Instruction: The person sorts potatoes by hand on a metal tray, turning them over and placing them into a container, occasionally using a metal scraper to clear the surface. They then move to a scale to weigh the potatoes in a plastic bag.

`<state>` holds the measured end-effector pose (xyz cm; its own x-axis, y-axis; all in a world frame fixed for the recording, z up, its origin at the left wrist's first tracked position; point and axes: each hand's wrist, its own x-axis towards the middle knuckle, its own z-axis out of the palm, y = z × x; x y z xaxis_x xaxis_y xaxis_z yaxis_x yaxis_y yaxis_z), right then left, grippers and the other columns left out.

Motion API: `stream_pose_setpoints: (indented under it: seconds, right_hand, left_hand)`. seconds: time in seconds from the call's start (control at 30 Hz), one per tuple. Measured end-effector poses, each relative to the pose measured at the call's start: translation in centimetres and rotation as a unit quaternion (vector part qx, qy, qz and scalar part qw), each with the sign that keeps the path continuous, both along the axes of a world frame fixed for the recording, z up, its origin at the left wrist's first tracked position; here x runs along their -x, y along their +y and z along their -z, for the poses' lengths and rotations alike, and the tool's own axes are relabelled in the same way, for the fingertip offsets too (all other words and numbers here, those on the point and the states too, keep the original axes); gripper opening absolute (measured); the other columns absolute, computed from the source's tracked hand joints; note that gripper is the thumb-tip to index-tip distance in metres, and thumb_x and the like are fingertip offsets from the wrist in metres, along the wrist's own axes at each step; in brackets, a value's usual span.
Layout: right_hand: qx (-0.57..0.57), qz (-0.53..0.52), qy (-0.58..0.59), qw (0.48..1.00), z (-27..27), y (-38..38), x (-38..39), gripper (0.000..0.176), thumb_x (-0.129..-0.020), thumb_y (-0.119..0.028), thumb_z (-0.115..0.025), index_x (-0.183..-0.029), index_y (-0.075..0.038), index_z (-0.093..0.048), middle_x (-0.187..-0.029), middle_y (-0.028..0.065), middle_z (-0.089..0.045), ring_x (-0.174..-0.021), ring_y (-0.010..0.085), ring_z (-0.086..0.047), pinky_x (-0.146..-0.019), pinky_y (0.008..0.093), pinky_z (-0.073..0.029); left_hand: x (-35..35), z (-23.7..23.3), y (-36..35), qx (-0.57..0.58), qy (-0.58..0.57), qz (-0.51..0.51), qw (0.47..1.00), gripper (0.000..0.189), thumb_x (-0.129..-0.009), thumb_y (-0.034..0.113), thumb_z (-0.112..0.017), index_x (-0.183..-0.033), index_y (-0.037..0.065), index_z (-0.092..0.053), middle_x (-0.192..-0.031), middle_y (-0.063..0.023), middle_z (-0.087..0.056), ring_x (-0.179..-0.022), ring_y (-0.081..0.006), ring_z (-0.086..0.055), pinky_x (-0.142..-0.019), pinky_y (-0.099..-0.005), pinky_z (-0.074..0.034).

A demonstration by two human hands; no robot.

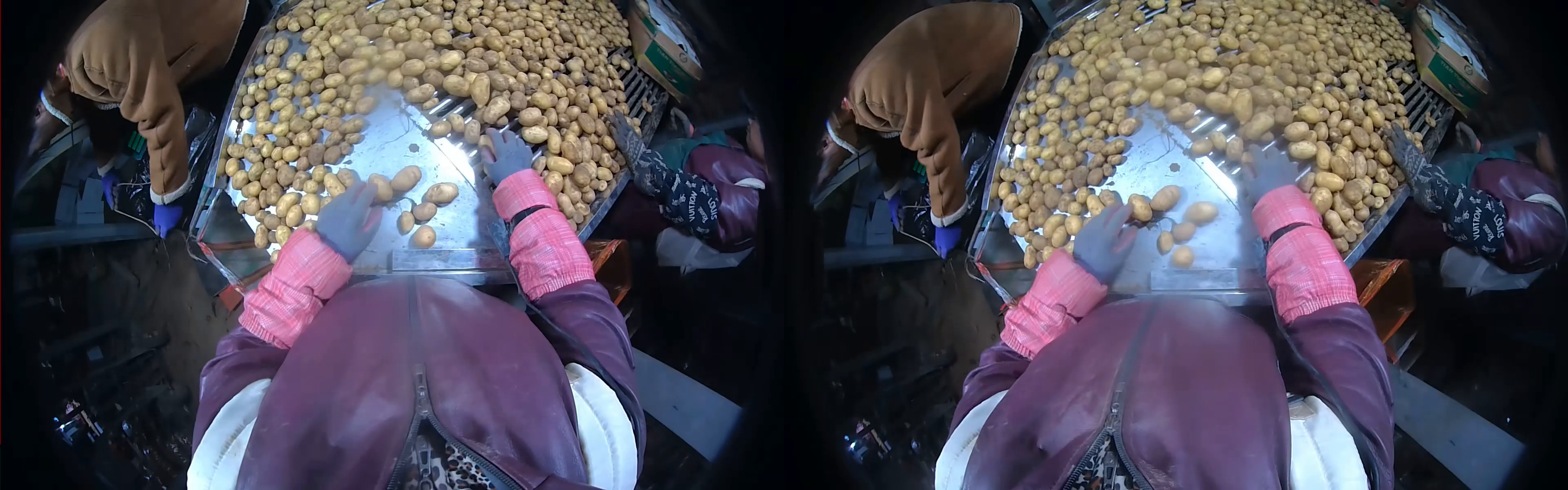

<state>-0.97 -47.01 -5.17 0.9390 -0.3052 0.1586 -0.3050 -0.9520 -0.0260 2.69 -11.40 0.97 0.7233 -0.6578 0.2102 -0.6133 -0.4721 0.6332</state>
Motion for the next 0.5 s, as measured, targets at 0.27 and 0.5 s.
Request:
stream_pose_setpoints:
  seconds: [0.27,0.5]
  right_hand:
    - [-0.109,-0.018,0.058,0.992,-2.8,2.9,0.6,0.053,-0.081,-0.045,-0.067,-0.124,-0.015,-0.057,-0.117,0.0146,-0.062,-0.106,0.0357,-0.061,-0.093,0.0466,-0.047]
    - [-0.485,-0.004,0.000,0.874,-5.2,9.7,1.8,0.051,-0.083,-0.040,-0.073,-0.121,-0.007,-0.060,-0.105,0.0155,-0.068,-0.102,0.0311,-0.066,-0.087,0.0400,-0.053]
  left_hand:
    - [-3.5,3.3,-4.1,-0.258,0.041,0.089,0.961,0.043,-0.087,0.021,-0.061,-0.126,0.006,-0.050,-0.115,-0.0200,-0.056,-0.093,-0.0358,-0.063,-0.073,-0.0465,-0.052]
    - [-3.4,1.6,2.0,0.182,0.680,0.026,0.710,0.045,-0.091,0.030,-0.056,-0.130,0.006,-0.054,-0.103,-0.0119,-0.065,-0.098,-0.0309,-0.066,-0.071,-0.0375,-0.056]
